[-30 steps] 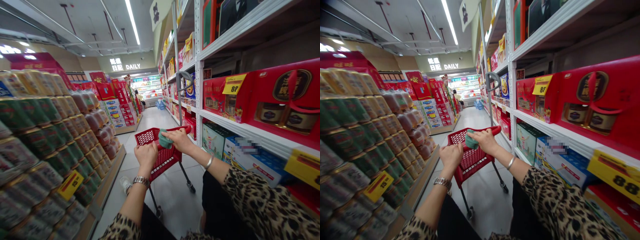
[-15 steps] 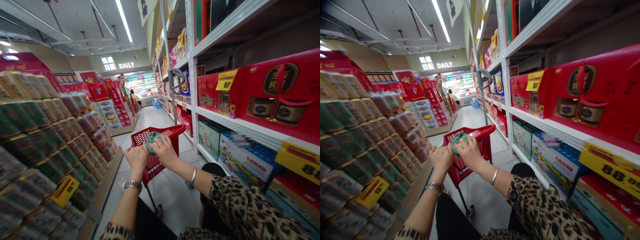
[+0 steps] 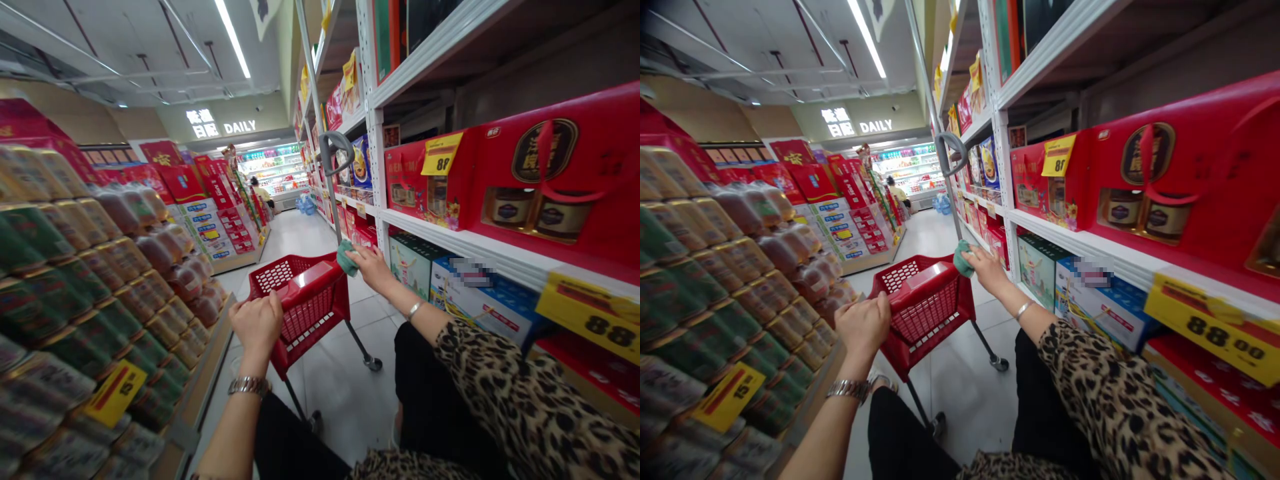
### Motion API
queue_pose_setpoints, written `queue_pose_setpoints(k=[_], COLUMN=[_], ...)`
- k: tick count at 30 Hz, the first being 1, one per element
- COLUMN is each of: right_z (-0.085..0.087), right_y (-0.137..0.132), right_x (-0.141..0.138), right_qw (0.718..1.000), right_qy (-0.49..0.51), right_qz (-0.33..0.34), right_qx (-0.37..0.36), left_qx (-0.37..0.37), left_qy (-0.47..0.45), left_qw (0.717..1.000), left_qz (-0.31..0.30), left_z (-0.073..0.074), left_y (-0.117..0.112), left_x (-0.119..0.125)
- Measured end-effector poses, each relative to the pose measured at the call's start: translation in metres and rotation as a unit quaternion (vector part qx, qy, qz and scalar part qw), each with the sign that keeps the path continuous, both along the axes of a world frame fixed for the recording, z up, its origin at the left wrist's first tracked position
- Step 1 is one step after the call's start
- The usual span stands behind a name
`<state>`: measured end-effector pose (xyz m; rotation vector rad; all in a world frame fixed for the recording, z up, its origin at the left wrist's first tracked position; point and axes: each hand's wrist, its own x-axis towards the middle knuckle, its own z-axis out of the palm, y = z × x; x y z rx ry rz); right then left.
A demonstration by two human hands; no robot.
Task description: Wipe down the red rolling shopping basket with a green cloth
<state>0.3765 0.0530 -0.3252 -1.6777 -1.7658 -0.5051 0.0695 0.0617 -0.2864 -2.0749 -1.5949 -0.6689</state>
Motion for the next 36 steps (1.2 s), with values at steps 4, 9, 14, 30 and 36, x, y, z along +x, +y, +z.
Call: queue_pose_setpoints(k=[4,9,14,30,36], right_z=[0.019,0.017,0.000,-0.012,-0.005], right_y=[0.009,0.007,-0.006,-0.029,-0.031], right_x=[0.028,-0.004,-0.064,-0.133,-0.094], right_qw=[0.997,0.999,0.997,0.973,0.987], right_qy=[0.035,0.014,0.000,-0.097,-0.052], right_qz=[-0.011,0.028,0.068,0.154,0.130], right_qx=[-0.064,-0.041,0.025,0.143,0.084], left_qx=[0.002,-0.017,-0.038,-0.016,-0.145], left_qy=[-0.003,-0.016,-0.027,-0.125,-0.217], left_qw=[1.000,0.999,0.998,0.989,0.961], left_qz=[-0.002,0.025,0.034,-0.074,-0.089], left_z=[0.000,0.002,0.003,0.009,0.000], left_y=[-0.001,-0.002,-0.005,-0.012,0.003], left_x=[0.002,0.008,0.015,-0.010,-0.022])
